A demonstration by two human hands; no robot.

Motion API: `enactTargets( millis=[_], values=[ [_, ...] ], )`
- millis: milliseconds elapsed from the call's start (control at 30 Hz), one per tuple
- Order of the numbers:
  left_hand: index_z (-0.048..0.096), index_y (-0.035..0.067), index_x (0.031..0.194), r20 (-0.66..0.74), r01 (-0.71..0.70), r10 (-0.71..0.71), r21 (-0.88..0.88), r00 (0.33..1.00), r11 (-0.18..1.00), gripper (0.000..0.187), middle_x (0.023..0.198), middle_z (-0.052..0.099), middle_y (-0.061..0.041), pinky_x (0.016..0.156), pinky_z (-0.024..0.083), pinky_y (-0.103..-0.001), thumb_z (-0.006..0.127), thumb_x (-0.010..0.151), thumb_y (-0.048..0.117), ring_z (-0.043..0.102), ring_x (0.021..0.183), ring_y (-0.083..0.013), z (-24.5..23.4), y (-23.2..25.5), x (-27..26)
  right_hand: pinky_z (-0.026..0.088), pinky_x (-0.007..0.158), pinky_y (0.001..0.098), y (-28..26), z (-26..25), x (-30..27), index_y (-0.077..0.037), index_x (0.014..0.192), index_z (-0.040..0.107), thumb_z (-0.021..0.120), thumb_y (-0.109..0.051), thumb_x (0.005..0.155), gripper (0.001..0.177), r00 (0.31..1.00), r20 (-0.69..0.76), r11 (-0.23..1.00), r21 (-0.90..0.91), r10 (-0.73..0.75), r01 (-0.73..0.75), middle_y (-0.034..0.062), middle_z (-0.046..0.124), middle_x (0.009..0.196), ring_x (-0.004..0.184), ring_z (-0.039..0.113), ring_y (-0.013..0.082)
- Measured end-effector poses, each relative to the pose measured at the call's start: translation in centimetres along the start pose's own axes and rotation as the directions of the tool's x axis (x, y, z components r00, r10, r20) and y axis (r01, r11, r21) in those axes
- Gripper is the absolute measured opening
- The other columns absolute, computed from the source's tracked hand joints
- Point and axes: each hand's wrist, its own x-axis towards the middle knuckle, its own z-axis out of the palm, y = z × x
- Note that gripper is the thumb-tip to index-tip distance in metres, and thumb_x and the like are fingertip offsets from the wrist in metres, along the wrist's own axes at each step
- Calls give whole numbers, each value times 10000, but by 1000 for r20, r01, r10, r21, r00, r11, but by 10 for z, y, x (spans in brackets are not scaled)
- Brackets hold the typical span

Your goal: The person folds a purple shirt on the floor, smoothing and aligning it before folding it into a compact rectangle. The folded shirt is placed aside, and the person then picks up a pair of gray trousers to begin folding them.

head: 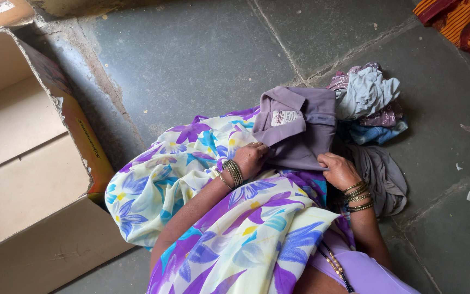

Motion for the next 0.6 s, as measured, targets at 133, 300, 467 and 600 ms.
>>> enactTargets(
  millis=[133,300,467,600],
  values=[
    [667,51,1096,8,15,-14,-20,1000,1000,254,1032,701,-140,815,573,-425,682,843,43,686,983,-346,10,-16,-5,501,716,447,10,11,10,-61,892,553,612,75,703,240,995,96,999,21,25,-27,113,636,836,847,656,346],
    [591,16,1105,271,375,-274,-796,923,476,104,851,611,-131,659,534,-373,641,1014,21,663,691,-217,6,-9,4,501,706,432,16,10,14,-53,883,544,615,65,703,226,985,159,998,15,61,-64,122,625,807,812,653,334],
    [511,67,1051,314,325,-82,-909,946,262,58,911,614,-4,785,563,-256,544,1006,79,737,895,-114,0,-5,10,497,696,430,9,6,13,-50,877,535,610,65,684,236,982,168,996,28,80,-86,124,620,813,810,645,335],
    [551,14,1029,280,214,-37,-634,959,744,234,852,572,12,770,526,-241,737,898,72,558,823,-67,1,-16,4,499,722,428,-14,-8,12,-47,895,529,701,-20,711,253,965,247,995,2,92,-96,112,624,839,838,643,329]
  ],
)
